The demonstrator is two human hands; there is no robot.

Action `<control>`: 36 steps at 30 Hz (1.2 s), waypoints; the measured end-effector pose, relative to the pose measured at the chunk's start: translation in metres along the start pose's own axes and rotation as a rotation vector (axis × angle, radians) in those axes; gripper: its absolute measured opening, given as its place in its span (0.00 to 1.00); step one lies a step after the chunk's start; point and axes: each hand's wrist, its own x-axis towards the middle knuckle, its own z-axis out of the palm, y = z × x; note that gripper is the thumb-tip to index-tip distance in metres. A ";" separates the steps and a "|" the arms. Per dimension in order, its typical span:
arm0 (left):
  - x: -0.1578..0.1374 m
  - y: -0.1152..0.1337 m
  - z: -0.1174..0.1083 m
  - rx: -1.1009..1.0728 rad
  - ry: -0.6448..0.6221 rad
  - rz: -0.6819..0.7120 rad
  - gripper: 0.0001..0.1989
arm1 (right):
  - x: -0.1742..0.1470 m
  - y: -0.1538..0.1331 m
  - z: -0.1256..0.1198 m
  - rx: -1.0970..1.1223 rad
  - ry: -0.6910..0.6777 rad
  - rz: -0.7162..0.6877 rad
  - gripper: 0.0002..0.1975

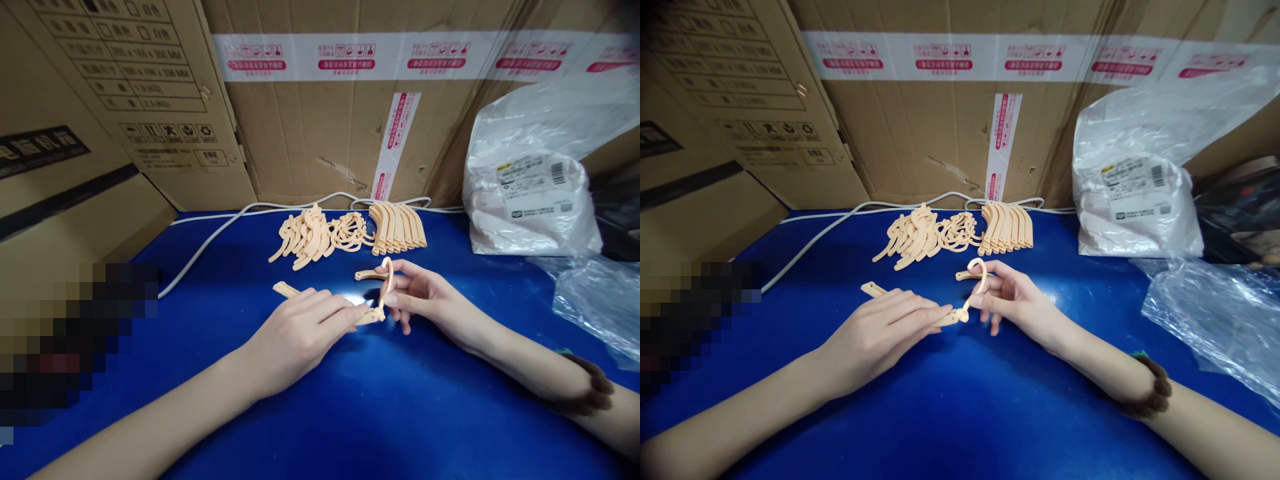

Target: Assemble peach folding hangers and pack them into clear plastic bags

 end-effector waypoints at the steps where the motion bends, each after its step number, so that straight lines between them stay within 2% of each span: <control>1: 0.000 0.000 0.000 0.005 -0.002 0.001 0.11 | 0.000 0.000 0.000 -0.008 0.004 0.001 0.24; 11: 0.000 0.003 -0.003 0.063 -0.051 0.027 0.12 | 0.000 -0.001 0.001 -0.082 0.035 -0.023 0.21; 21: 0.001 0.002 -0.001 0.042 -0.085 -0.010 0.12 | -0.002 -0.002 0.000 -0.096 0.023 -0.026 0.25; 36: 0.002 0.004 -0.003 0.101 -0.064 0.034 0.12 | -0.003 -0.003 0.003 -0.143 0.055 -0.017 0.25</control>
